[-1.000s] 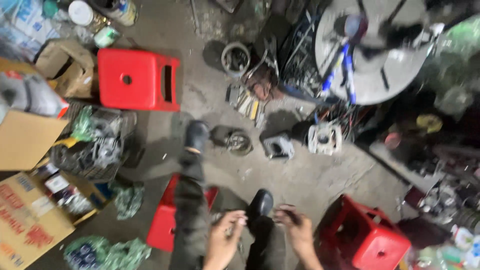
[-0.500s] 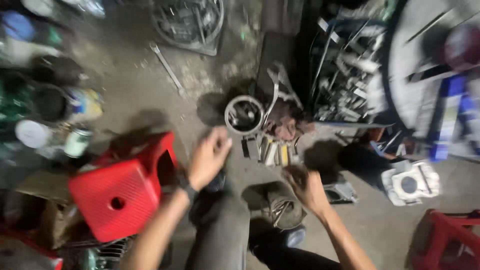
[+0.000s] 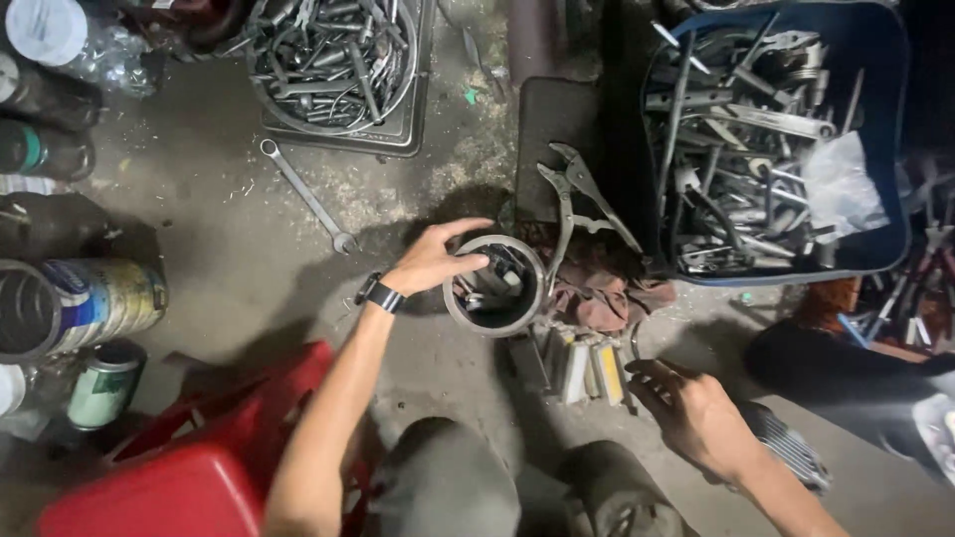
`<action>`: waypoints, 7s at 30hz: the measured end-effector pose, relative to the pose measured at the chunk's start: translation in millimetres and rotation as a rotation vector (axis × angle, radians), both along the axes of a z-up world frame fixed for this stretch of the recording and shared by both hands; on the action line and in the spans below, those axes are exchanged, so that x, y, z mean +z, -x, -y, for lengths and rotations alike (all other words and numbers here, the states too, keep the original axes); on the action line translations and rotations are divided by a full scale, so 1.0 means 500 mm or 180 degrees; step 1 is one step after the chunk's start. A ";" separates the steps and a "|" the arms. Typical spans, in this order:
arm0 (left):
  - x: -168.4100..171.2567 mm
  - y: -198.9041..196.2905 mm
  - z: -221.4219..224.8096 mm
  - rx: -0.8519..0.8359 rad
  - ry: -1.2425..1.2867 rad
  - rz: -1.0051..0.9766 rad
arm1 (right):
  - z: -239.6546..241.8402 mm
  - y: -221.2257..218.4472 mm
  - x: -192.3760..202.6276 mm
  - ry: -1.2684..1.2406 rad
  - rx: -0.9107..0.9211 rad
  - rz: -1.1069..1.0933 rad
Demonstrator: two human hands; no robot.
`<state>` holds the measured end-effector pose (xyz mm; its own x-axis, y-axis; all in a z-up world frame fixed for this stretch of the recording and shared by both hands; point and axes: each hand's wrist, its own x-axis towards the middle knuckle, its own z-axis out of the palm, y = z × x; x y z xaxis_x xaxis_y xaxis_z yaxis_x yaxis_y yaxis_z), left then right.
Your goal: Sorting and organizing various motorcycle engine components and hardware into containers.
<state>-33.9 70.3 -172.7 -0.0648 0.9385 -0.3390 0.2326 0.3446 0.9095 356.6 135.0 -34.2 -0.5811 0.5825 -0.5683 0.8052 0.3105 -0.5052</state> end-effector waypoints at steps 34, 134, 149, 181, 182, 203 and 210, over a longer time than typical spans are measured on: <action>0.027 -0.233 0.134 0.1065 -0.1514 -0.0140 | 0.176 0.314 -0.335 0.0155 0.0726 -0.0373; 0.319 -0.219 0.212 0.1397 -0.1821 0.1036 | 0.136 0.236 0.069 0.2190 -0.1821 -0.3110; 0.316 -0.223 0.212 0.1353 -0.1698 0.1170 | 0.141 0.244 0.069 0.1949 -0.1637 -0.2984; 0.052 -0.071 0.157 0.2375 -0.0349 -0.0740 | 0.103 0.255 -0.084 -0.0721 -0.1267 -0.0887; 0.040 -0.067 0.153 0.2372 -0.0342 -0.0733 | 0.100 0.250 -0.092 -0.0719 -0.1268 -0.0877; 0.030 -0.223 0.232 0.1400 -0.1673 -0.1412 | 0.225 0.319 -0.225 -0.1200 0.0662 -0.0488; 0.020 -0.247 0.249 0.1532 -0.1691 -0.1573 | 0.219 0.353 -0.495 -0.0911 0.0465 -0.0685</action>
